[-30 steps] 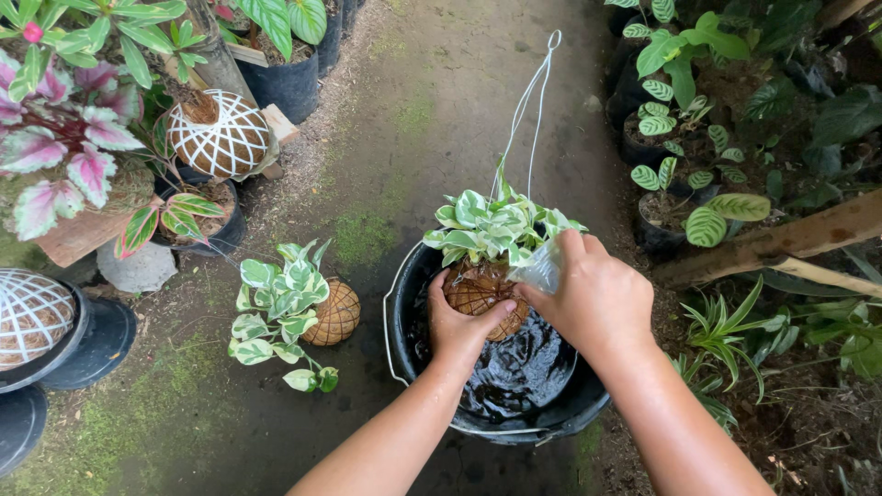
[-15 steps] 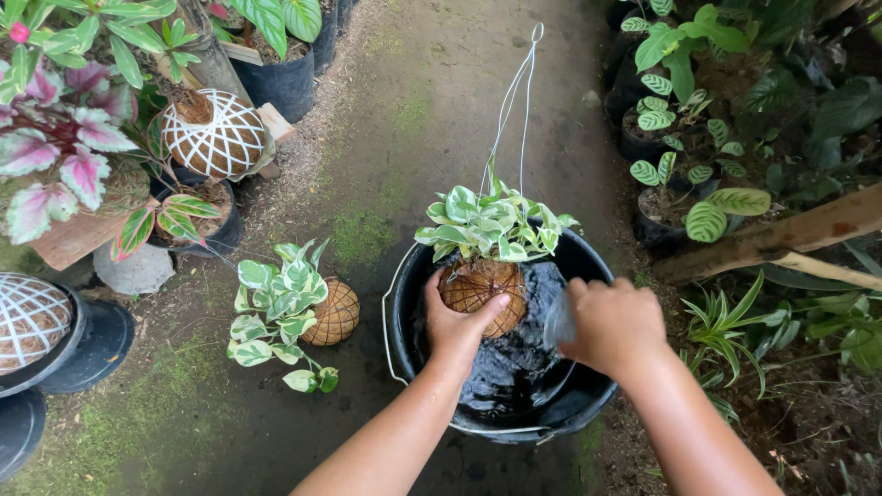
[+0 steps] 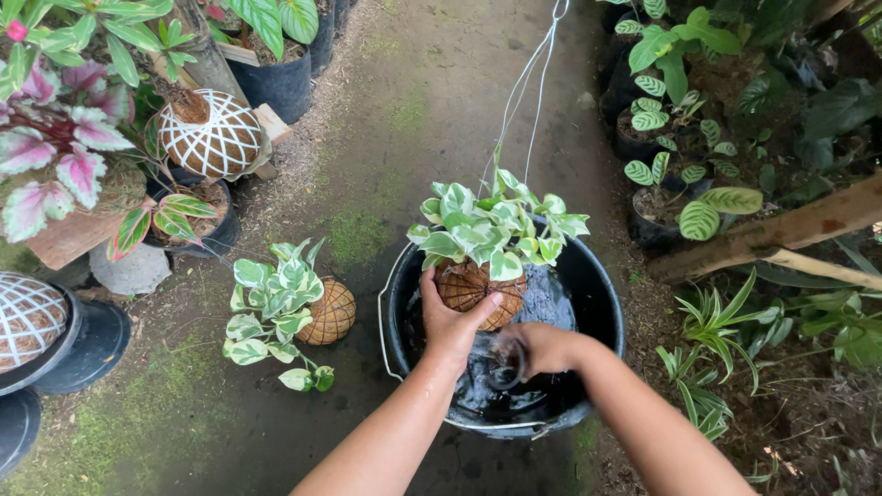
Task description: The person waters several potted plants by dipping their coconut husk containers into a bucket of water and pouring additional water over them. They then hang the plants on a wooden display structure.
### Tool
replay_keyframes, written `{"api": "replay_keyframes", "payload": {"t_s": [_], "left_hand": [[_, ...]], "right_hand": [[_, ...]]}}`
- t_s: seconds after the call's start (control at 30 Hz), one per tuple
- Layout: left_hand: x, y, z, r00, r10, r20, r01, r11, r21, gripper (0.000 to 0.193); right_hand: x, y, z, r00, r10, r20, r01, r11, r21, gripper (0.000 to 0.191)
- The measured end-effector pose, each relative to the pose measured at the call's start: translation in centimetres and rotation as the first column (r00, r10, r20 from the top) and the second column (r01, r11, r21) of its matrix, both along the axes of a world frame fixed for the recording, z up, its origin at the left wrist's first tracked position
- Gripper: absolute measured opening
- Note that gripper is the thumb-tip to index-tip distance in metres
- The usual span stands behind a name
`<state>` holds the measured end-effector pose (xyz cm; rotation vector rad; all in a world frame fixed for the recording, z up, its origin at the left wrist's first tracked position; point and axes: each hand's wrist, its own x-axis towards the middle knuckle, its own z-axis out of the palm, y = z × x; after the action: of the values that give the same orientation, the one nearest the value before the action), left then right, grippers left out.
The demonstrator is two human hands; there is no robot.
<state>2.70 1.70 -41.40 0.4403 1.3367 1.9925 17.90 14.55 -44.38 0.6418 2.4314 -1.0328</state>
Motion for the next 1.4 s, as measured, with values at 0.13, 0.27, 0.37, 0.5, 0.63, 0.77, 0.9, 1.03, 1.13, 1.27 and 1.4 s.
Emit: {"api": "replay_keyframes", "payload": {"t_s": [0.13, 0.27, 0.37, 0.5, 0.63, 0.77, 0.9, 1.03, 1.13, 1.27, 1.4], "left_hand": [[-0.2, 0.1, -0.1, 0.998, 0.023, 0.055, -0.023, 1.0, 0.004, 0.107], [-0.3, 0.0, 0.0, 0.996, 0.005, 0.086, -0.007, 1.0, 0.016, 0.109], [-0.1, -0.1, 0.0, 0.994, -0.05, 0.097, 0.048, 0.999, 0.017, 0.105], [0.2, 0.0, -0.1, 0.992, -0.1, 0.075, 0.094, 0.993, 0.074, 0.102], [0.2, 0.0, -0.1, 0.995, -0.081, 0.062, 0.083, 0.996, -0.027, 0.103], [0.1, 0.0, 0.1, 0.994, -0.1, 0.037, 0.102, 0.992, -0.078, 0.103], [0.3, 0.0, 0.2, 0.991, -0.129, -0.024, 0.126, 0.986, -0.106, 0.104], [0.4, -0.1, -0.2, 0.973, -0.142, -0.182, 0.097, 0.967, -0.238, 0.107], [0.4, -0.1, -0.6, 0.966, -0.127, -0.223, 0.069, 0.966, -0.249, 0.109], [0.2, 0.1, -0.7, 0.99, -0.113, -0.084, 0.094, 0.974, -0.206, 0.108], [0.1, 0.1, -0.5, 0.991, -0.132, 0.033, 0.136, 0.951, -0.277, 0.105]], "right_hand": [[2.1, 0.5, 6.1, 0.954, -0.151, -0.259, 0.046, 0.928, -0.37, 0.062], [3.4, 0.4, 13.6, 0.837, -0.371, -0.402, 0.214, 0.899, -0.382, 0.063], [3.3, -0.9, 17.7, 0.678, -0.458, -0.575, 0.308, 0.887, -0.343, 0.063], [1.5, -3.3, 20.9, 0.604, -0.453, -0.656, 0.557, 0.828, -0.059, 0.065], [0.0, -5.3, 23.4, 0.685, -0.367, -0.63, 0.695, 0.589, 0.412, 0.069], [-0.8, -5.9, 24.7, 0.68, -0.192, -0.707, 0.668, 0.558, 0.491, 0.063], [-1.2, -6.0, 25.0, 0.694, -0.151, -0.704, 0.659, 0.527, 0.536, 0.063], [-1.2, -6.3, 25.1, 0.708, -0.175, -0.684, 0.662, 0.503, 0.556, 0.065], [-1.0, -6.5, 25.3, 0.714, -0.132, -0.688, 0.638, 0.526, 0.562, 0.065], [-0.3, -6.2, 25.7, 0.796, -0.097, -0.598, 0.541, 0.558, 0.63, 0.069], [0.3, -5.8, 25.3, 0.848, -0.068, -0.525, 0.488, 0.488, 0.724, 0.07]]}}
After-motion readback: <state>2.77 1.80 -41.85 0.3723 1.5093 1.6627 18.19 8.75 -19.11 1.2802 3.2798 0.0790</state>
